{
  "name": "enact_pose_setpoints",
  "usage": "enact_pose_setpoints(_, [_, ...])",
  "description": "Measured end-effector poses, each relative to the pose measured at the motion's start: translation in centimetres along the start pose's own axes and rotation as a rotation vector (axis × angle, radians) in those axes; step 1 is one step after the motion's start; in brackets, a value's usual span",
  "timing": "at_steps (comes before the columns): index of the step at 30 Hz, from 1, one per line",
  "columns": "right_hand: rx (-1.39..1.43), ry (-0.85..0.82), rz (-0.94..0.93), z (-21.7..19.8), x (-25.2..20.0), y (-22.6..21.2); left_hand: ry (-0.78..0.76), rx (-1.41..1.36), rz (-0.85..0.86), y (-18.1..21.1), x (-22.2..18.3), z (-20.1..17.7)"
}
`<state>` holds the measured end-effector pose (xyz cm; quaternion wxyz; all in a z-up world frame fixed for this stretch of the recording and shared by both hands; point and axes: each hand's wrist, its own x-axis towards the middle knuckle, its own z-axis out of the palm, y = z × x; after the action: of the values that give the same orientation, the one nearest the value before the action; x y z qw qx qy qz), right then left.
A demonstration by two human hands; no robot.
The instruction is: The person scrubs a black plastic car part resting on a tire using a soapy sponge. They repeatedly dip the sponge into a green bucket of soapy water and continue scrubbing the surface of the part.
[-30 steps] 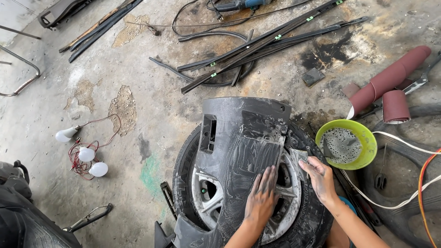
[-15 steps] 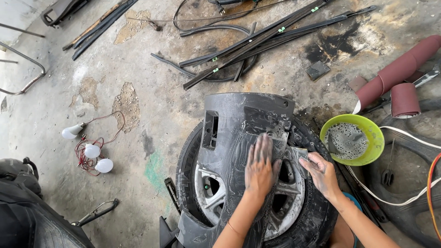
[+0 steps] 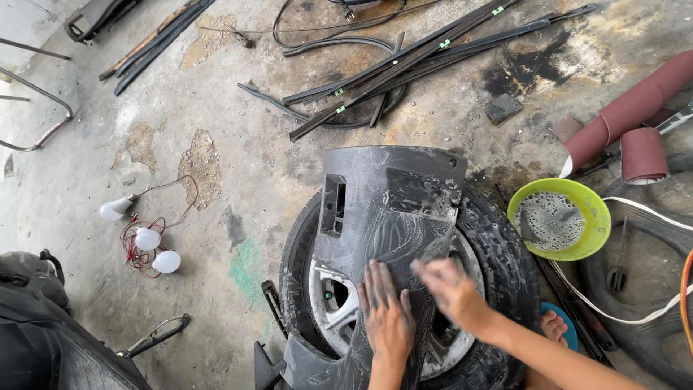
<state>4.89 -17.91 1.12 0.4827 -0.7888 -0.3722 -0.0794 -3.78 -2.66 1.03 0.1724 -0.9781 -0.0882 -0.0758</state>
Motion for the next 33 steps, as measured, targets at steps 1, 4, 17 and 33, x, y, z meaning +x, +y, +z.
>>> enact_pose_setpoints(1, [0.001,0.003,-0.005,0.5,0.5,0.4,0.004,0.003,-0.002,0.1,-0.6,-0.1])
enact_pose_setpoints(4, [-0.096,-0.038,-0.121,2.1,3.6,2.3,-0.165,-0.222,-0.246,-0.2,-1.1,-0.5])
enact_pose_setpoints(17, [-0.166,-0.022,0.259,2.0,9.5,2.9,-0.35,-0.529,-0.396,-1.2,3.6,-2.5])
enact_pose_setpoints(33, [-0.262,-0.053,0.331,3.2,10.3,3.0,-0.403,-0.606,-0.424,-1.8,4.5,-2.5])
